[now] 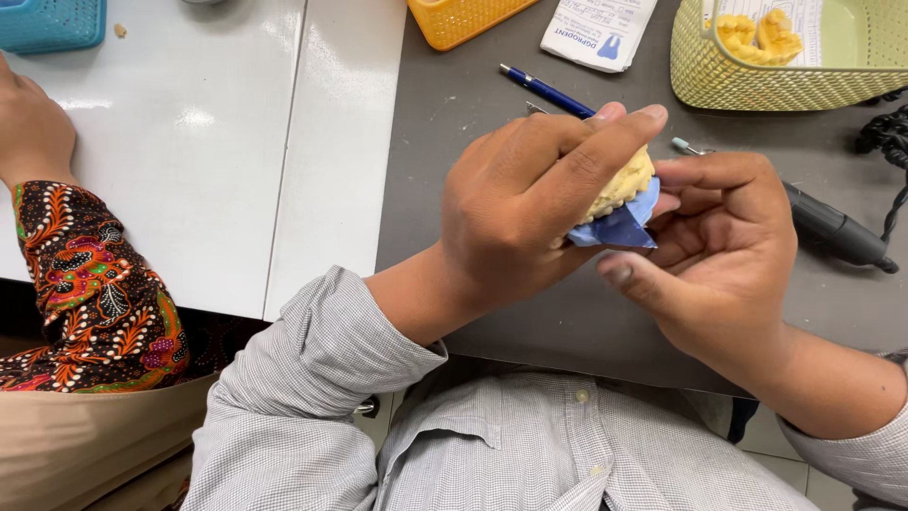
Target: The person removes a blue dental impression from a yellow plaster model, then uses a rotary tool to grind and shape a small tooth-shaped object. They repeatedly test the fit of the object against the model and continue refining its shape with the rotary tool.
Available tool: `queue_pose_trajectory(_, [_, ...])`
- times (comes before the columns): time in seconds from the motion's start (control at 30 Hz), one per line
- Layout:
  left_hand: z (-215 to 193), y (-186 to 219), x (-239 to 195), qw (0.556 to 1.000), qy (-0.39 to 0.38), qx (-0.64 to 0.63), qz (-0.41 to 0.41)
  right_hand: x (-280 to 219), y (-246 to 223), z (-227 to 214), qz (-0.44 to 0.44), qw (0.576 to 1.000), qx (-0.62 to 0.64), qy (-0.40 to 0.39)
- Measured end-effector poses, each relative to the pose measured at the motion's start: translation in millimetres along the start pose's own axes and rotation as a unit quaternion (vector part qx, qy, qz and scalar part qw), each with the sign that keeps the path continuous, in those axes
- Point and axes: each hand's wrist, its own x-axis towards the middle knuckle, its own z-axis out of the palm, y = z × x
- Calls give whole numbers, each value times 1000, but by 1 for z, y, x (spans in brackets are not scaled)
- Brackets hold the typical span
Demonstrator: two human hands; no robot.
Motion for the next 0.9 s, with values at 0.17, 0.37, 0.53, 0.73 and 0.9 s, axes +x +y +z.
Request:
queue_pose_trajectory(0.17, [6, -1, 5, 999, 19, 27, 42, 6, -5, 7, -8, 999, 18, 27])
queue_pose_trajectory(0.37, [17, 1, 4, 998, 6, 64, 11, 10, -2, 5, -4, 999, 32, 39])
queue_pose_trajectory(0.53, [25, 2, 0, 998, -12, 58, -31, 10, 10, -5, 2, 998, 36, 43])
queue_pose_trajectory(0.73, [19, 5, 0, 998, -43, -17, -48, 13, 13, -11, 49, 993, 87, 58])
queue_pose_trajectory(0.9, [5, 3, 5, 995, -79, -52, -17, 14, 6, -22, 118, 962, 245, 29])
